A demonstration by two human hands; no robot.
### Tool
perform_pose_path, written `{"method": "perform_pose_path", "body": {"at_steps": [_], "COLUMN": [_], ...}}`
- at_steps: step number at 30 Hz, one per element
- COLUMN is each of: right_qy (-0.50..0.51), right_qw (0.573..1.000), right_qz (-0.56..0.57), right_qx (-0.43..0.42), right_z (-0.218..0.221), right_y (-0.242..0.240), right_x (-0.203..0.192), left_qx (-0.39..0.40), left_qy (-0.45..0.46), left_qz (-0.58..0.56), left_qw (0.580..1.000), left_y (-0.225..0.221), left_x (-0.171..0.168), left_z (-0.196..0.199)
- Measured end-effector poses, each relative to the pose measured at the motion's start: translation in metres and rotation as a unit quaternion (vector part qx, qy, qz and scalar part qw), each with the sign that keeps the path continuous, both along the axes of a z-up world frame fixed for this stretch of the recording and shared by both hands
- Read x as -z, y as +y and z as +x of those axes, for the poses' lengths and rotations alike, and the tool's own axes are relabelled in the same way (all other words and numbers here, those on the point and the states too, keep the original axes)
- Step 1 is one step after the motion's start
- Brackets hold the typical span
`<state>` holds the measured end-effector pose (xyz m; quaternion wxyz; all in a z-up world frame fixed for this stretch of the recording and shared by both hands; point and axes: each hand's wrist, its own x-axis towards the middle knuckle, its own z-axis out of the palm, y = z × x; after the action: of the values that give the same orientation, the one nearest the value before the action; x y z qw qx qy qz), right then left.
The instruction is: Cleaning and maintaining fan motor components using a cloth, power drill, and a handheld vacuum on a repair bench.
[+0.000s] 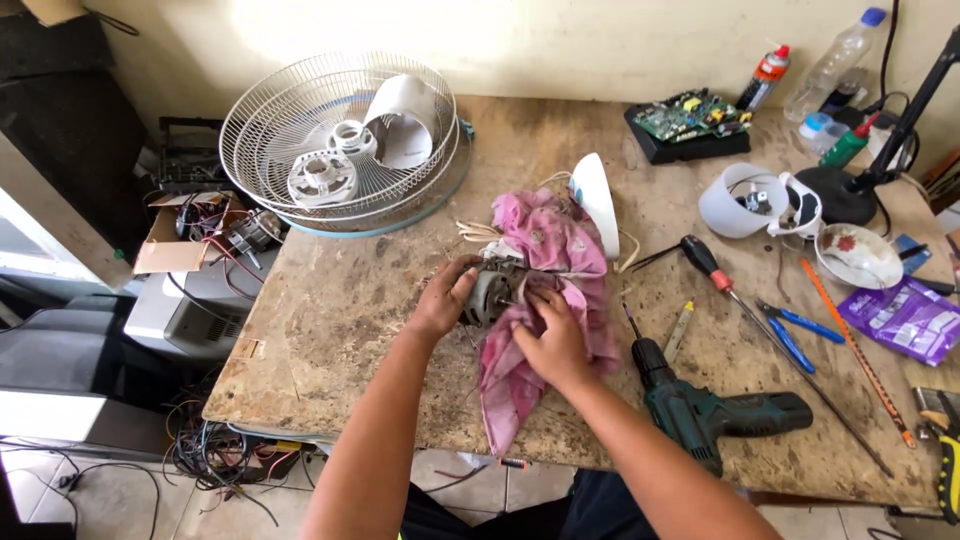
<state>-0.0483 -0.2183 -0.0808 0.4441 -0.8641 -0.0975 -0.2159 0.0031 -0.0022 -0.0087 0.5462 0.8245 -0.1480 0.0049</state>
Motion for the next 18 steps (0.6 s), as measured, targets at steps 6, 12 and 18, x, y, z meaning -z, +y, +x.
{"method": "perform_pose_path", "body": {"at_steps": [6, 12, 18], "right_qy": [-0.03, -0.112, -0.254], "right_qw": [0.99, 0.963, 0.871], "right_qz": [-0.082, -0.145, -0.298], "right_qx": [-0.115, -0.198, -0.297], "right_z": [0.031, 0.066, 0.072], "right_y": [-0.025, -0.023, -0.023], "right_x": [-0.034, -0.065, -0.072], "left_qx": [-0.009, -0.016, -0.02], "left_qy": [0.014, 0.003, -0.029], "left_qz": [0.003, 0.0, -0.011], "left_qw": [1.0, 1.0, 0.999], "left_y": [-0.003, 0.004, 0.002], "left_x": [-0.018, 0.009, 0.0], "left_z": [-0.012, 0.007, -0.003]}}
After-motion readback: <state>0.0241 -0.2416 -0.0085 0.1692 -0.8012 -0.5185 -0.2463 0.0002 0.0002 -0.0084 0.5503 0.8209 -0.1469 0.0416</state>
